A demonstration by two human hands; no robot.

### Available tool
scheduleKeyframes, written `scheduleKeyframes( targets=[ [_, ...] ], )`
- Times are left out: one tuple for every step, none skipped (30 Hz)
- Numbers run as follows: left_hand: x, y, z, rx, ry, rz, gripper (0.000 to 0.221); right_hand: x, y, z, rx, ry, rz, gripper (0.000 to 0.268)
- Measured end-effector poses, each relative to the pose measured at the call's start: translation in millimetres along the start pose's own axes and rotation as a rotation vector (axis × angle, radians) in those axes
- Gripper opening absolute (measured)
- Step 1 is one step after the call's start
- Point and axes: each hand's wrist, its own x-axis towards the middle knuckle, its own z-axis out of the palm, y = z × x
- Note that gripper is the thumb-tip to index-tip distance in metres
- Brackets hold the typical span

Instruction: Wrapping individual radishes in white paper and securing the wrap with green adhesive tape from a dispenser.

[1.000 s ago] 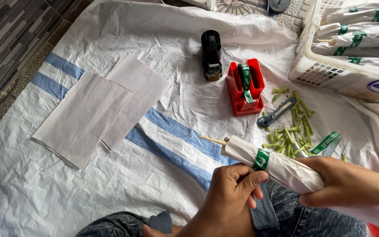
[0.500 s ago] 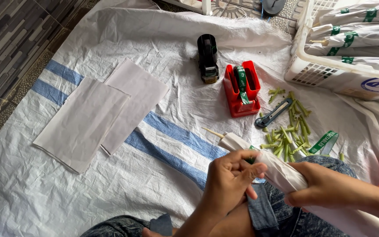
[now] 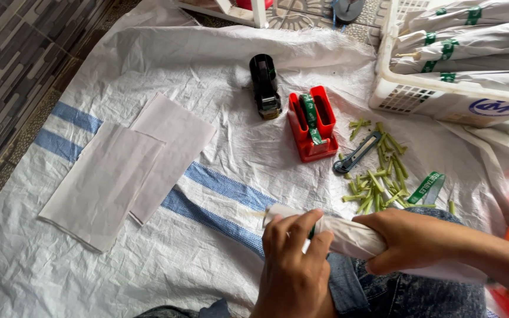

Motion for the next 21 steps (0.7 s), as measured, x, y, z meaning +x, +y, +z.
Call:
scheduleKeyframes(
  targets=[
    [-2, -2, 12, -0.004, -0.005, 0.006, 0.039, 1, -2, -4, 0.006, 0.004, 0.005, 0.04],
    [-4, -5, 23, 0.069, -0.081, 0.022, 0.055, 2, -3, -6, -0.164, 0.023, -0.034, 0.035],
    [-6, -6, 36, 0.142, -0.155, 0.038, 0.072, 2, -3, -10, -0.333, 0.042, -0.072, 0.03],
    [-5, -8, 44, 0.138, -0.162, 0.054, 0.072, 6, -6, -11, -0.322, 0.052, -0.062, 0.03],
    [-4, -9, 53, 0.224, -0.211, 0.038, 0.078, 9, -7, -13, -0.355, 0.022, -0.11, 0.035],
    [-2, -10, 63, 0.311, -0.258, 0.027, 0.085, 13, -7, -17, -0.387, -0.004, -0.156, 0.04],
    [5, -12, 69, 0.307, -0.262, 0.048, 0.085, 14, -10, -20, -0.375, 0.01, -0.143, 0.04],
    [10, -12, 75, 0.424, -0.17, 0.035, 0.064, 14, -12, -22, -0.441, 0.051, -0.185, 0.042],
    [16, -12, 81, 0.538, -0.074, 0.022, 0.046, 14, -13, -25, -0.508, 0.092, -0.224, 0.045],
    [23, -22, 82, 0.531, -0.077, 0.046, 0.046, 22, -5, -22, -0.496, 0.106, -0.208, 0.045],
    [32, -32, 84, 0.512, -0.063, 0.053, 0.034, 30, 3, -20, -0.557, 0.309, -0.325, 0.04],
    [41, -40, 87, 0.491, -0.051, 0.058, 0.025, 37, 12, -18, -0.619, 0.509, -0.442, 0.037],
    [51, -51, 84, 0.483, -0.058, 0.079, 0.025, 21, 5, -24, -0.61, 0.52, -0.422, 0.037],
    [62, -62, 81, 0.547, -0.136, 0.028, 0.035, 7, -2, -31, -0.483, 0.771, -0.474, 0.044],
    [74, -74, 80, 0.613, -0.213, -0.023, 0.047, -7, -9, -38, -0.352, 1.021, -0.521, 0.053],
    [93, -79, 82, 0.608, -0.224, -0.006, 0.047, -11, -6, -31, -0.342, 1.028, -0.503, 0.053],
    [113, -85, 85, 0.572, -0.224, -0.072, 0.046, -15, -3, -24, -0.025, 0.997, -0.493, 0.031],
    [134, -92, 88, 0.539, -0.219, -0.138, 0.045, -17, -1, -18, 0.289, 0.955, -0.484, 0.017],
    [158, -87, 92, 0.539, -0.226, -0.122, 0.045, 6, 4, -7, 0.297, 0.967, -0.474, 0.017],
    [180, -81, 98, 0.482, -0.179, -0.041, 0.051, 29, 9, 7, 0.255, 0.769, -0.469, 0.016],
    [201, -75, 104, 0.424, -0.131, 0.039, 0.057, 52, 13, 20, 0.216, 0.57, -0.464, 0.023]
  ],
)
